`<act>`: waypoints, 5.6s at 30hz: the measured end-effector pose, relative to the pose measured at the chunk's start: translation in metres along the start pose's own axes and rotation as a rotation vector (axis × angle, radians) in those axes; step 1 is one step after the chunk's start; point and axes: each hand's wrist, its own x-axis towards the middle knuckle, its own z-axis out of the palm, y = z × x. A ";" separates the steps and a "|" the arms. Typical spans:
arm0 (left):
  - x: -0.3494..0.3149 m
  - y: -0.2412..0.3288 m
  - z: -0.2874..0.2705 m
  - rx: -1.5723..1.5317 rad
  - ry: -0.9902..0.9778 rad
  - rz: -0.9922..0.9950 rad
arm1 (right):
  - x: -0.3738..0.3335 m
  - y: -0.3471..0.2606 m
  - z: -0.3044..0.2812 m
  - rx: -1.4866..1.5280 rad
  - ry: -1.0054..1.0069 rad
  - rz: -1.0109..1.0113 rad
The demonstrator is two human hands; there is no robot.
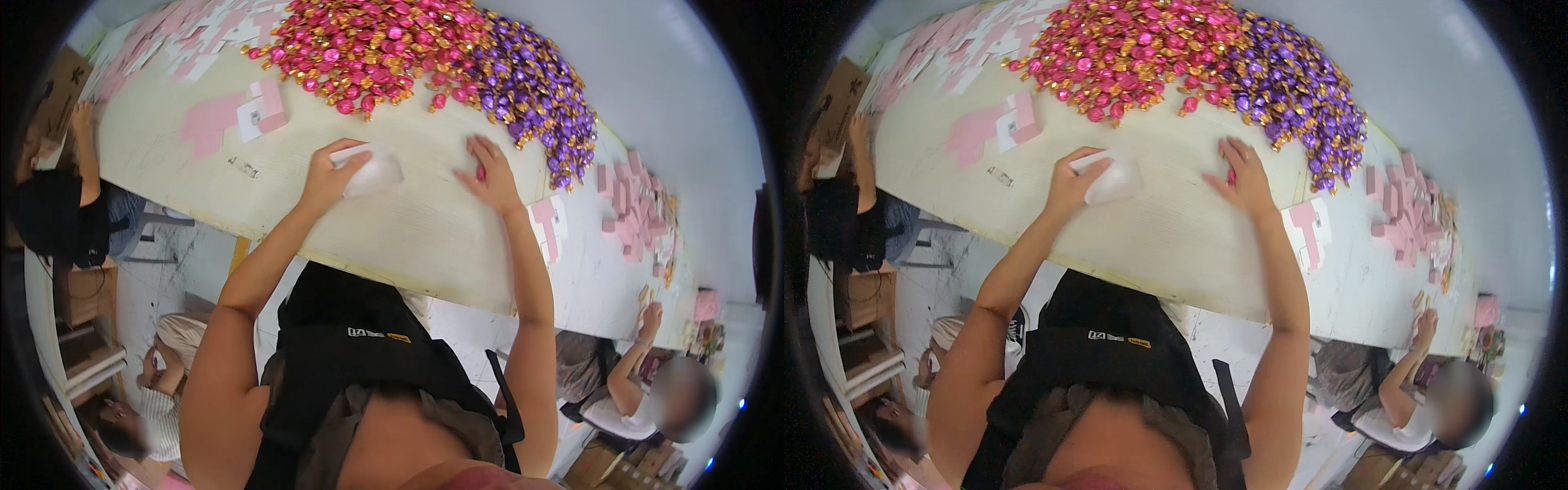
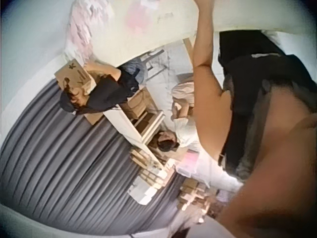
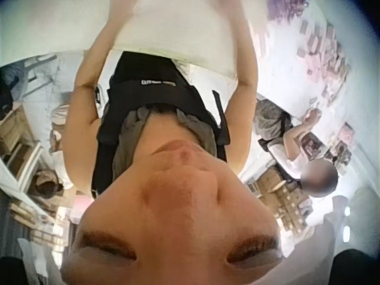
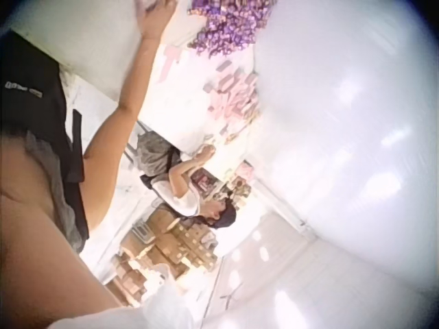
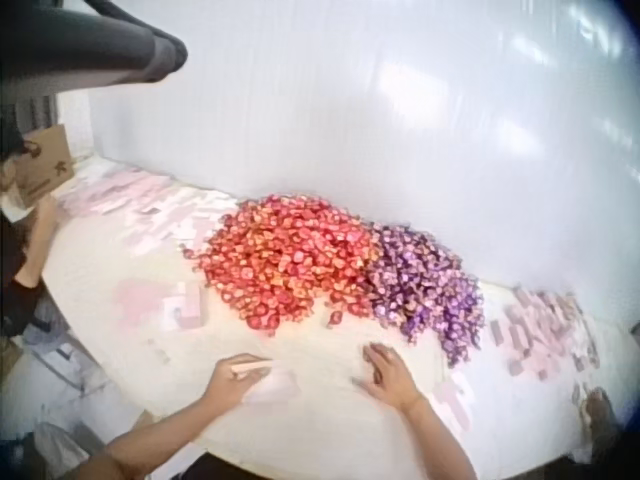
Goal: The person repeatedly picks up foil-wrapped candies from a table, places them into small pink paper boxes, folds the flaps closed, and sets the boxes aside. The candies are pink and purple, and the boxes are light pink.
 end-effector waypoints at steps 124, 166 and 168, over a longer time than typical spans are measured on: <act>-0.067 -0.030 0.011 0.677 -0.305 0.847 | -0.071 -0.133 0.012 0.369 -0.096 -0.174; -0.016 -0.025 -0.023 0.328 -0.115 0.161 | 0.017 -0.082 0.035 0.269 0.251 0.491; -0.021 -0.029 -0.005 0.537 -0.128 0.358 | 0.006 -0.137 0.015 0.396 0.351 0.182</act>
